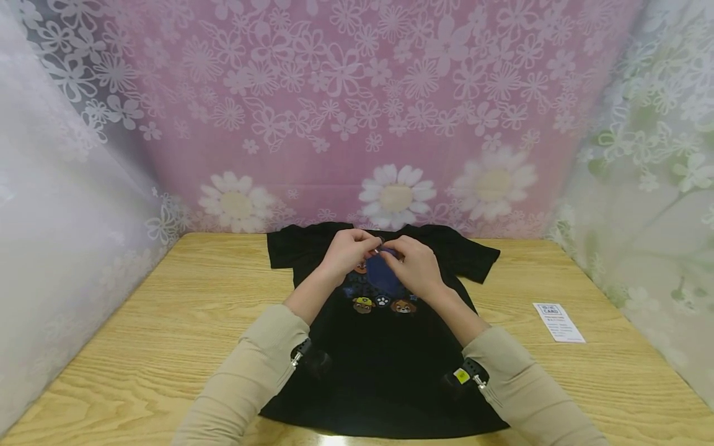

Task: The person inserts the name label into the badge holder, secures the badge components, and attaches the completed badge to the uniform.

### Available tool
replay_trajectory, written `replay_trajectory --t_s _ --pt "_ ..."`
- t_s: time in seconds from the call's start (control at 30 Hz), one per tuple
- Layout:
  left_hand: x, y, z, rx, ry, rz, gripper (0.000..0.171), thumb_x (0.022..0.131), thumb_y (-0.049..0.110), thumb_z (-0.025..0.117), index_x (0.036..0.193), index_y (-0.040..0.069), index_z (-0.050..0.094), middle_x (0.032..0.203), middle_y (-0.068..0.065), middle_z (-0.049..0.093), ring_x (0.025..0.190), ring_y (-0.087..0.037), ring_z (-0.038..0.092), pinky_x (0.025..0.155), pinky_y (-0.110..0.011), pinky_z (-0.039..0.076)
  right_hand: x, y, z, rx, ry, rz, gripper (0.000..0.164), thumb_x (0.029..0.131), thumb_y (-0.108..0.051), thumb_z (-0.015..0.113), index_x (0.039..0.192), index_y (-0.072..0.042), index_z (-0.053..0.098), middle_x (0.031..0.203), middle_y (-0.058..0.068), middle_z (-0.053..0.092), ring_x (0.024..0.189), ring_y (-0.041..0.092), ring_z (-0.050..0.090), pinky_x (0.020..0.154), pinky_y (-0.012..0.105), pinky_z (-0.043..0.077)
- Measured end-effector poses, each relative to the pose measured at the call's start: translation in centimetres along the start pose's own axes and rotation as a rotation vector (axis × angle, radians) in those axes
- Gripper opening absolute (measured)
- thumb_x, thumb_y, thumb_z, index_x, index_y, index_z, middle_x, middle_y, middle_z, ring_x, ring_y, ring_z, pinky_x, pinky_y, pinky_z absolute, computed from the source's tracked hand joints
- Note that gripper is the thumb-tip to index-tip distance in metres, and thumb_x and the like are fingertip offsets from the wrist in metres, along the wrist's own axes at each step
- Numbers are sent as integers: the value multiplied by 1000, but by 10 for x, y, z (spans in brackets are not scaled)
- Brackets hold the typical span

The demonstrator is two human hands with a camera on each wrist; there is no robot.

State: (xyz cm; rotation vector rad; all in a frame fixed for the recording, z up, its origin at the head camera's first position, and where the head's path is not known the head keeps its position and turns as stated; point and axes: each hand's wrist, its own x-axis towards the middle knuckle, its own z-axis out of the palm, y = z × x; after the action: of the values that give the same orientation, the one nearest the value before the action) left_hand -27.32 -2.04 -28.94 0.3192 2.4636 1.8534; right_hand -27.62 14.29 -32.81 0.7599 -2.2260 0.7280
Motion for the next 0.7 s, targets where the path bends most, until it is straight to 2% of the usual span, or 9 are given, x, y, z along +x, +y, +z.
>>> replay_trajectory --t_s 0.23,0.47,0.7 --pt "3 -2 -2 33 -2 22 20 90 22 60 90 3 69 79 -4 59 81 -29 55 55 -33 45 0 3 -1 70 21 19 7 81 -6 70 87 -2 71 73 4 59 61 14 50 55 28 42" --pt "2 -1 -4 52 -8 37 20 89 19 61 89 1 71 88 -6 60 77 -21 54 56 -28 46 3 1 -4 166 27 46 9 84 -8 68 88 -1 70 75 5 61 62 14 53 56 27 45" --pt "-1 0 -5 104 -17 71 21 89 18 60 90 0 71 91 -7 62 84 -26 57 57 -29 47 5 1 -6 229 -10 110 11 87 -12 65 88 -3 70 73 3 60 60 12 54 54 26 44"
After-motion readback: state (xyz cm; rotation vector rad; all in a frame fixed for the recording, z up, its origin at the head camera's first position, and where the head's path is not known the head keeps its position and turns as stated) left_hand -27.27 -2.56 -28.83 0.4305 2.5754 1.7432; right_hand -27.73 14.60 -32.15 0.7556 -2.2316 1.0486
